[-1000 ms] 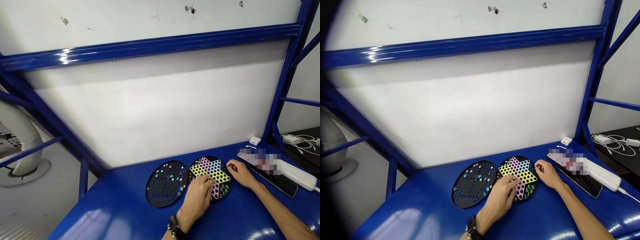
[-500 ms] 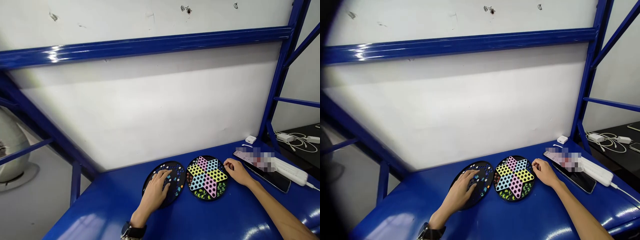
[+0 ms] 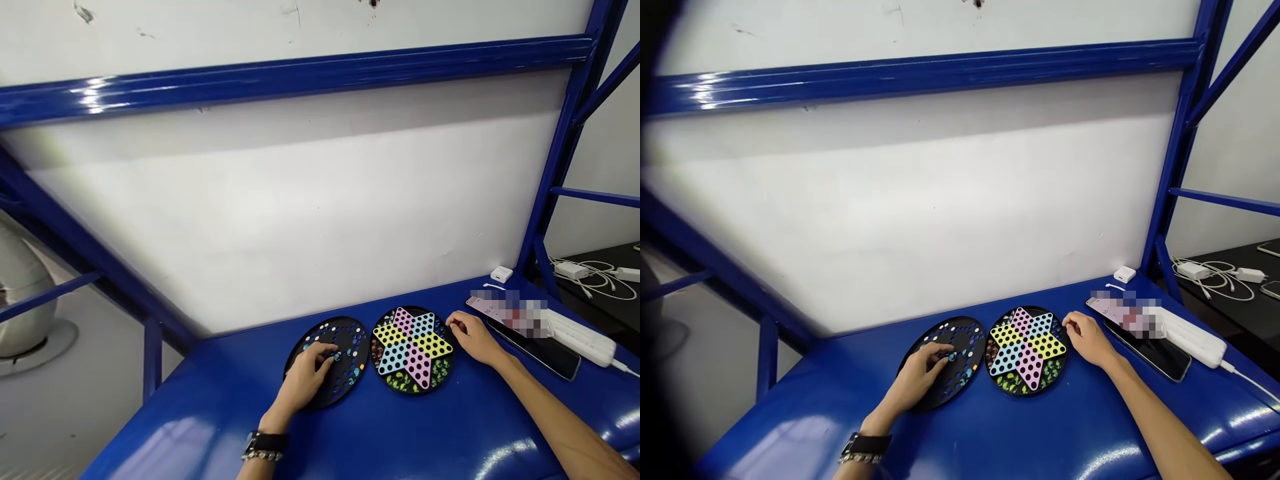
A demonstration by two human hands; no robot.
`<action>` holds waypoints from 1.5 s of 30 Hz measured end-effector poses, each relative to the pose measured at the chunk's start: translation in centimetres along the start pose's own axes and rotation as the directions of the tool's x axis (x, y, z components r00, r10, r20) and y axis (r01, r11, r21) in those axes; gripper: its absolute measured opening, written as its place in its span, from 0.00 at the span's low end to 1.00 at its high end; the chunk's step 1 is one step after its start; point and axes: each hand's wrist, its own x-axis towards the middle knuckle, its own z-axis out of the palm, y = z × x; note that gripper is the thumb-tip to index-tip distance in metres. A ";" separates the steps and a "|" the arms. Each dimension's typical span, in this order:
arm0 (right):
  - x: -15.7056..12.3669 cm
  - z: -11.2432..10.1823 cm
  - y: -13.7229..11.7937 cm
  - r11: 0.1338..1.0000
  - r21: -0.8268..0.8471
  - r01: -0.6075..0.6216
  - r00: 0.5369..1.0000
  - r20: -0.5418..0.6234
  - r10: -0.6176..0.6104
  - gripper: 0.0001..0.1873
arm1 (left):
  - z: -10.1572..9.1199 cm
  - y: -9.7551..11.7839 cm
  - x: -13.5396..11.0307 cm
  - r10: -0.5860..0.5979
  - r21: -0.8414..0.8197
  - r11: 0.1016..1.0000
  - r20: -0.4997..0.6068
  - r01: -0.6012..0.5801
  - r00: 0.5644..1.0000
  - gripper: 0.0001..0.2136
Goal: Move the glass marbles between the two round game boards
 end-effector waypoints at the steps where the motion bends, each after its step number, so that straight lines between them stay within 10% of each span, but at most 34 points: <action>1: 0.0 0.0 0.0 1.000 0.001 -0.001 1.000 0.002 0.001 0.10 | 0.0 0.0 -0.1 -0.008 -0.011 1.000 0.002 0.008 1.000 0.17; 7: -0.1 0.0 0.0 1.000 -0.001 0.000 1.000 -0.006 0.000 0.10 | -1.3 -1.0 -0.4 -0.022 -0.249 0.968 0.021 0.027 1.000 0.22; 13: -0.1 0.0 0.0 1.000 0.003 0.004 1.000 -0.007 -0.004 0.10 | -3.5 -2.2 -1.1 -0.152 -0.202 0.973 -0.198 0.111 0.968 0.24; 19: -0.1 0.1 0.1 1.000 -0.018 -0.015 1.000 -0.006 0.015 0.10 | -2.0 -0.3 -2.4 0.018 -0.013 1.000 0.095 -0.017 0.995 0.21; 27: -0.1 0.0 -0.1 1.000 -0.006 -0.023 1.000 -0.009 0.023 0.08 | -0.2 8.8 -0.4 0.259 -0.152 0.956 0.043 -0.250 0.965 0.10; 35: 0.0 -0.1 0.1 1.000 -0.017 0.009 1.000 -0.024 -0.010 0.10 | 8.7 20.8 5.7 0.535 -0.179 0.838 0.082 -0.516 0.841 0.13; 45: 0.2 0.1 0.5 0.999 -0.022 0.028 1.000 -0.013 -0.028 0.10 | 9.5 20.5 4.9 0.559 0.096 0.801 0.228 -0.590 0.797 0.09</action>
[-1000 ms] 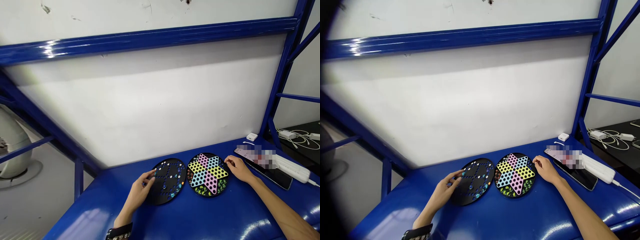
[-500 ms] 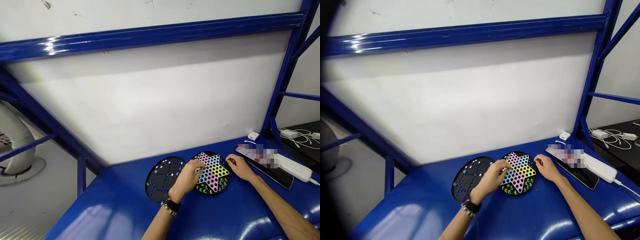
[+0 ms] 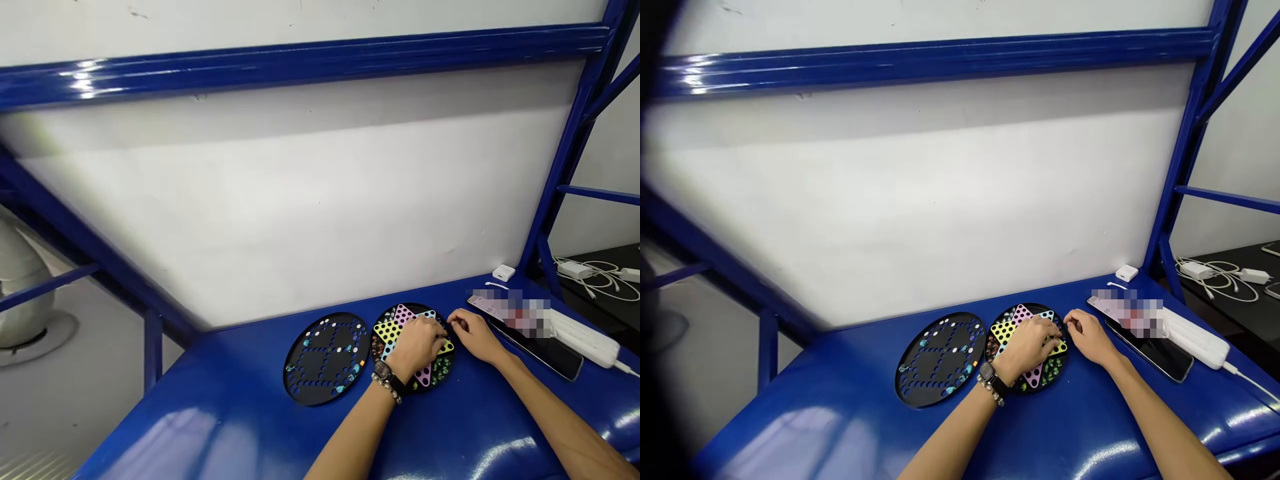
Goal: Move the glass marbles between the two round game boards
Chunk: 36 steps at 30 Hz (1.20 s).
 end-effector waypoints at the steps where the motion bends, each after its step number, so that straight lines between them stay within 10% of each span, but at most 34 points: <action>1: 0.0 0.0 0.0 1.000 -0.004 -0.004 1.000 -0.001 0.004 0.10 | -0.4 -0.2 -0.9 0.006 -0.008 1.000 -0.014 -0.006 1.000 0.10; 7: -0.2 -0.1 -0.7 1.000 -0.003 -0.025 1.000 0.007 0.025 0.10 | -3.8 -4.1 -9.9 -0.247 -0.033 0.969 -0.173 0.245 0.953 0.12; 12: -0.2 0.1 -0.4 0.999 -0.012 -0.047 0.999 0.024 0.047 0.09 | -4.4 -6.8 -15.5 -0.508 0.156 0.845 -0.069 0.512 0.859 0.15; 28: -0.3 0.0 -1.0 0.999 0.024 -0.038 0.999 -0.001 0.038 0.09 | -2.2 -6.4 -14.4 -0.538 0.260 0.809 -0.031 0.527 0.842 0.21; 36: 0.0 0.2 -1.0 0.998 0.021 -0.053 0.999 0.006 0.052 0.08 | -5.3 -7.2 -10.6 -0.428 0.098 0.892 -0.135 0.442 0.894 0.23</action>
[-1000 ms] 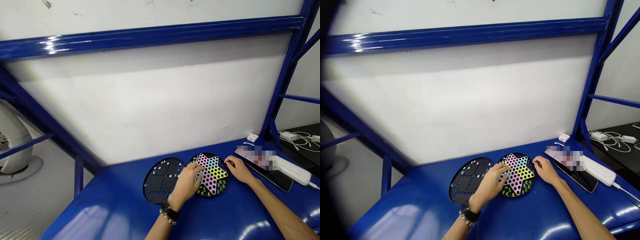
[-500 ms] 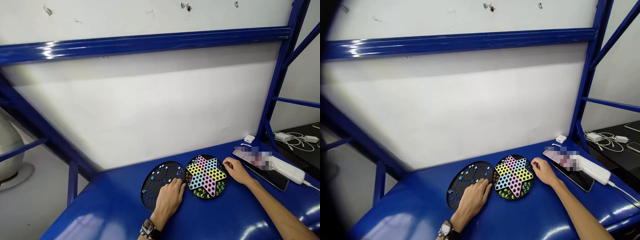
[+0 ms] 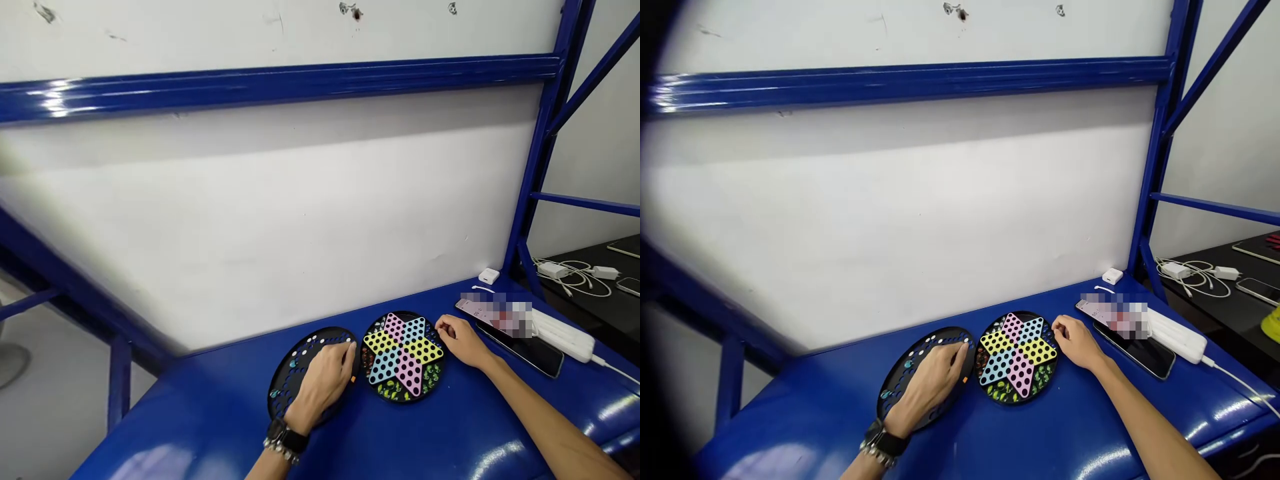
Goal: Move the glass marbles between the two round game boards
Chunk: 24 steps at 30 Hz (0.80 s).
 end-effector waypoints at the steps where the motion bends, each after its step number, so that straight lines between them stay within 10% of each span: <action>1: 0.0 0.0 0.0 1.000 0.001 0.000 1.000 -0.001 0.000 0.08 | -0.2 0.8 1.4 0.029 -0.010 1.000 -0.034 -0.030 0.999 0.23; 11: 0.2 0.2 -0.2 0.999 0.032 0.027 0.999 -0.026 -0.026 0.09 | 5.7 8.5 14.1 0.329 -0.036 0.944 0.023 -0.329 0.944 0.21; 24: 0.1 0.2 -0.3 1.000 -0.012 0.019 1.000 0.005 -0.019 0.10 | 6.2 6.9 12.5 0.404 -0.107 0.913 0.096 -0.394 0.910 0.14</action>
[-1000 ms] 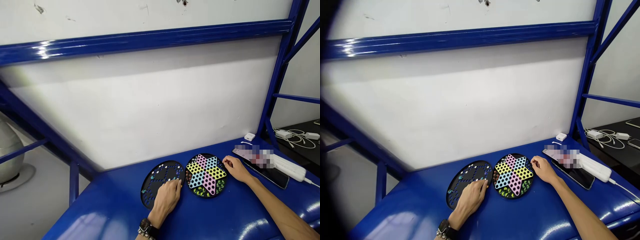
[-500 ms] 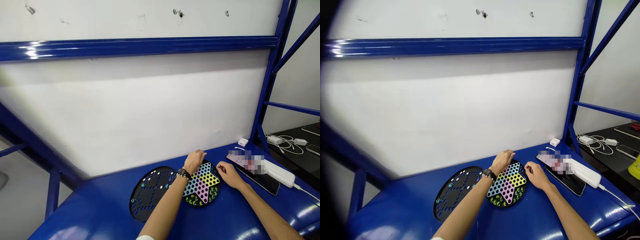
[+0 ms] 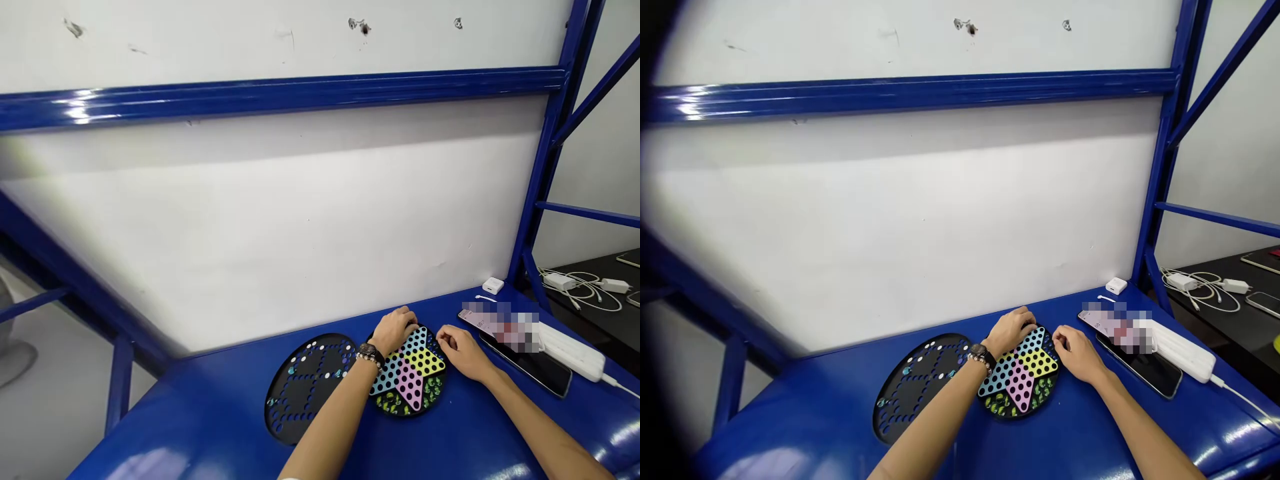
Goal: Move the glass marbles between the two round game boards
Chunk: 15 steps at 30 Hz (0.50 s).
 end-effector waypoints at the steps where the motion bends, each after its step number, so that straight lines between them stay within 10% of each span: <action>1: 0.0 0.0 0.0 1.000 -0.009 -0.001 1.000 0.002 0.001 0.10 | -0.2 0.0 -0.3 -0.001 -0.006 1.000 0.000 0.001 1.000 0.14; 6: -0.1 0.0 -0.1 1.000 -0.009 0.004 1.000 -0.004 -0.004 0.12 | -2.8 -1.1 -3.8 -0.036 -0.051 0.998 -0.110 0.030 0.993 0.15; 10: -0.3 0.1 -0.1 1.000 -0.006 0.011 1.000 0.001 -0.011 0.12 | -6.0 -5.7 -11.1 -0.275 -0.055 0.961 -0.266 0.271 0.924 0.17; 15: -0.4 0.2 0.3 0.999 -0.032 0.016 1.000 0.012 -0.016 0.12 | -8.1 -12.2 -22.1 -0.559 0.073 0.823 -0.073 0.563 0.826 0.19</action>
